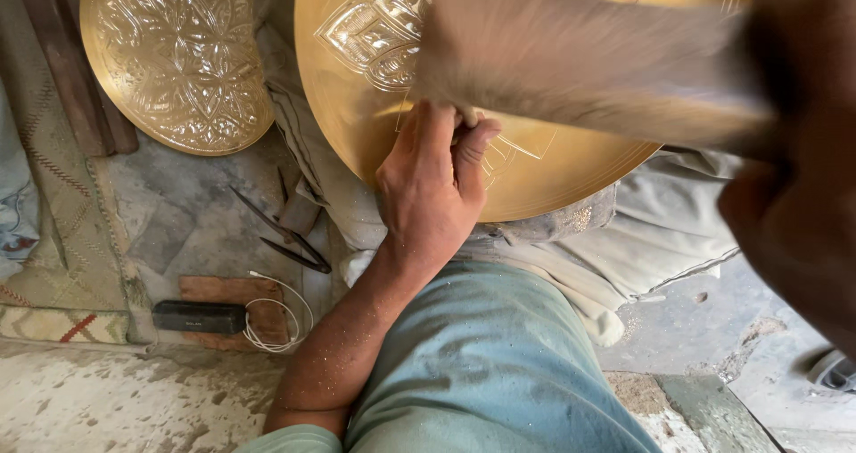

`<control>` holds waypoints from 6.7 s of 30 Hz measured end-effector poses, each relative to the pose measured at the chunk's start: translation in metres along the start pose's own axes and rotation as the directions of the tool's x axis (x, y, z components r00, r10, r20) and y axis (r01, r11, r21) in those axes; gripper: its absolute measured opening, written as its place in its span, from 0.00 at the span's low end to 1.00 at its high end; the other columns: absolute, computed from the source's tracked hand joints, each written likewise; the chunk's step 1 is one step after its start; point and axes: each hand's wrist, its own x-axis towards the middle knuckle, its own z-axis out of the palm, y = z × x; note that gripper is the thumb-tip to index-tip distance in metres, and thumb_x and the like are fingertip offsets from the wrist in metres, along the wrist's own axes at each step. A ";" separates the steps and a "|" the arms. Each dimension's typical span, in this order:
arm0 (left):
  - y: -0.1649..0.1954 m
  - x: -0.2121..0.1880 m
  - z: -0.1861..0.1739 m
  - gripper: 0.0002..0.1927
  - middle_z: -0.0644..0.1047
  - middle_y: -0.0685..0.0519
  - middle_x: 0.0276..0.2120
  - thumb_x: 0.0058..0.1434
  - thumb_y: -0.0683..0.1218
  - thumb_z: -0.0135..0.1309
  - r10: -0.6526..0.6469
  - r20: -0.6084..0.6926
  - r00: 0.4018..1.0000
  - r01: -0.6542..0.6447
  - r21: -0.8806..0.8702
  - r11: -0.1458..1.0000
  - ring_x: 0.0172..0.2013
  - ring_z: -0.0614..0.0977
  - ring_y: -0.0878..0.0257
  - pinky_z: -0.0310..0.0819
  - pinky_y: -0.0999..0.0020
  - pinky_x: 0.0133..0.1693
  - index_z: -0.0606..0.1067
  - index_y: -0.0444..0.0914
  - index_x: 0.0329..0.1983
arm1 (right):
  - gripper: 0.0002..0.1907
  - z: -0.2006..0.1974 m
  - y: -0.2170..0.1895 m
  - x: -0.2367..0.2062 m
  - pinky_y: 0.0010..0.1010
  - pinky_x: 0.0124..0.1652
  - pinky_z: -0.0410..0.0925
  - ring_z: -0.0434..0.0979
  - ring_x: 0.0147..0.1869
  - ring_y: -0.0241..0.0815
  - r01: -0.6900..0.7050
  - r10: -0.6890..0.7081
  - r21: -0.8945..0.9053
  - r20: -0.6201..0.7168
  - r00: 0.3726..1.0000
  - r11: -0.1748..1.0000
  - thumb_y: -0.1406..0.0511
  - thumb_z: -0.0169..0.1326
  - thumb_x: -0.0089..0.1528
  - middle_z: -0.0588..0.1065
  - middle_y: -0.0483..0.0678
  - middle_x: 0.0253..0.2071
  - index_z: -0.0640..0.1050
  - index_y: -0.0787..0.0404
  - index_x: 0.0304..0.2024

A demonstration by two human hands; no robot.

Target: The person sits on the floor of a workshop holding a small chisel against a large brass plate and strikes it with a wooden mallet, working the chisel along pre-drawn floral lines to deepen the engraved pattern. The person repositions the chisel repeatedly across the plate surface, with other finished engraved brass plates lying nearby.

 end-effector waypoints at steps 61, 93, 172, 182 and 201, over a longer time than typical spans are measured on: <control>0.009 0.000 0.002 0.11 0.78 0.51 0.40 0.74 0.46 0.57 0.063 0.023 0.998 -0.061 -0.081 0.995 0.38 0.84 0.58 0.79 0.65 0.39 0.70 0.36 0.51 | 0.23 0.026 0.027 0.000 0.36 0.40 0.73 0.79 0.40 0.53 -0.009 0.009 0.021 0.003 1.000 1.000 0.84 0.49 0.57 0.75 0.64 0.41 0.70 0.75 0.56; 0.012 0.072 0.004 0.20 0.78 0.53 0.34 0.67 0.39 0.56 0.407 0.676 0.614 -0.465 -0.106 0.879 0.33 0.85 0.56 0.82 0.62 0.35 0.70 0.44 0.60 | 0.19 0.118 0.031 -0.123 0.27 0.48 0.69 0.74 0.49 0.47 -0.302 0.541 0.787 -0.048 0.840 0.537 0.83 0.46 0.67 0.72 0.57 0.51 0.65 0.74 0.61; -0.009 0.078 0.003 0.20 0.75 0.52 0.27 0.68 0.46 0.59 0.501 0.707 0.500 -0.598 -0.136 0.790 0.25 0.83 0.59 0.78 0.64 0.25 0.69 0.43 0.60 | 0.25 0.153 -0.011 -0.160 0.28 0.52 0.75 0.80 0.54 0.43 -0.349 0.839 0.893 -0.054 0.542 0.283 0.79 0.60 0.62 0.75 0.55 0.50 0.67 0.73 0.60; -0.010 0.071 0.006 0.20 0.77 0.52 0.30 0.66 0.38 0.55 0.531 0.667 0.524 -0.629 -0.117 0.768 0.28 0.84 0.63 0.82 0.73 0.28 0.70 0.42 0.61 | 0.20 0.124 0.005 -0.097 0.32 0.42 0.74 0.81 0.49 0.53 -0.203 0.399 0.564 -0.248 0.883 0.801 0.85 0.54 0.68 0.75 0.64 0.49 0.66 0.80 0.60; -0.009 -0.011 -0.005 0.09 0.77 0.46 0.42 0.75 0.43 0.57 0.098 0.038 0.994 -0.099 0.048 0.994 0.40 0.82 0.45 0.77 0.55 0.41 0.71 0.38 0.53 | 0.28 0.007 -0.016 0.002 0.38 0.36 0.72 0.80 0.36 0.52 -0.045 0.043 0.035 0.044 0.998 0.998 0.85 0.52 0.53 0.76 0.63 0.39 0.72 0.76 0.58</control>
